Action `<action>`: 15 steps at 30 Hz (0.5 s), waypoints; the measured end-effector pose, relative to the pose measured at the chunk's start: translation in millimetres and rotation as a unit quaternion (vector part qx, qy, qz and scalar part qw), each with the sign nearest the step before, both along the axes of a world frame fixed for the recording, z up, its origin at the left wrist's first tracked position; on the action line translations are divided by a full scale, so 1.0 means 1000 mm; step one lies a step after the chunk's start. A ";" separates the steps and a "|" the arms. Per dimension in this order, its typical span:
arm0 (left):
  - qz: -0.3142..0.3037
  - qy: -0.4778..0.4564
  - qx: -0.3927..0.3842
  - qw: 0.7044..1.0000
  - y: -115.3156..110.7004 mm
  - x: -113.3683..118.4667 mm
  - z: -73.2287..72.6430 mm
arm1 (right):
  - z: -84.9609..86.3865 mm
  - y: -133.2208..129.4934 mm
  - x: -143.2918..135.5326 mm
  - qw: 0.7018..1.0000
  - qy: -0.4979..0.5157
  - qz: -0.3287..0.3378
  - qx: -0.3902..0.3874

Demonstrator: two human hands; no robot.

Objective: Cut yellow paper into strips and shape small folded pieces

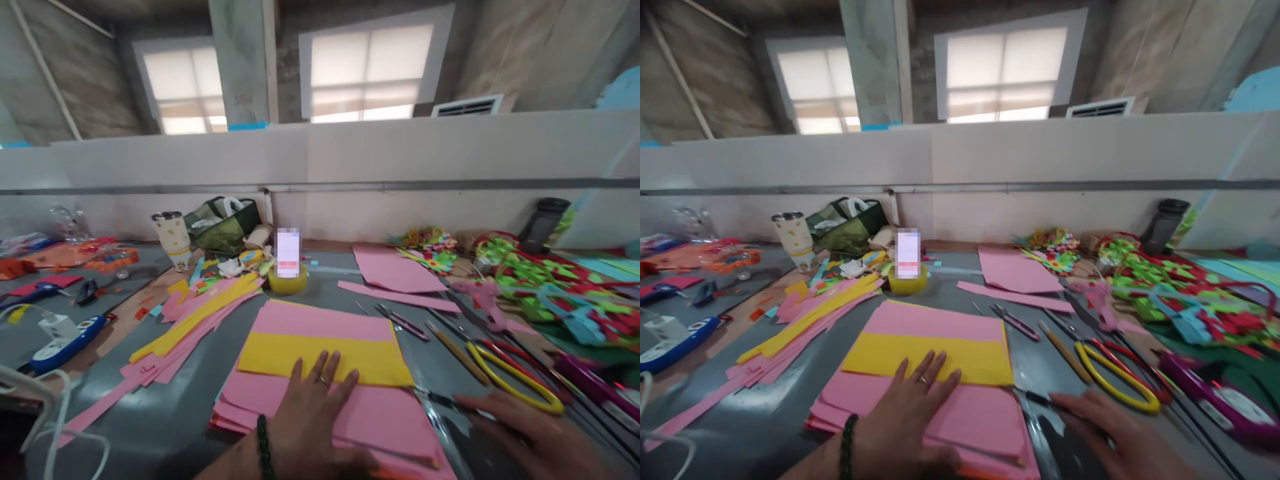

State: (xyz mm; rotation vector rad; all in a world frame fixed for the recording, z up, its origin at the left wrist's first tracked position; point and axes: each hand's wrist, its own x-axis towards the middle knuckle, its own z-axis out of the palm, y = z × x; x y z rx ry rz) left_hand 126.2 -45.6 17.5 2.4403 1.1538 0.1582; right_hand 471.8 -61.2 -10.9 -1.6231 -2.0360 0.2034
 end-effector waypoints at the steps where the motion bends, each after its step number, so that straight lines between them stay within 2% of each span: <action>1: 0.007 0.013 0.005 1.000 -0.002 0.000 -0.001 | 0.013 -0.006 -0.008 1.000 0.002 0.007 -0.029; 4: 0.023 0.043 0.033 0.998 -0.005 0.001 -0.004 | 0.042 -0.016 -0.030 0.998 -0.007 0.010 -0.068; 6: 0.021 0.053 0.048 0.997 -0.006 0.000 -0.005 | 0.049 -0.018 -0.037 0.997 -0.009 0.020 -0.071; 15: 0.022 0.073 0.069 0.995 -0.009 0.000 -0.006 | 0.037 -0.014 -0.051 0.996 0.009 0.054 -0.066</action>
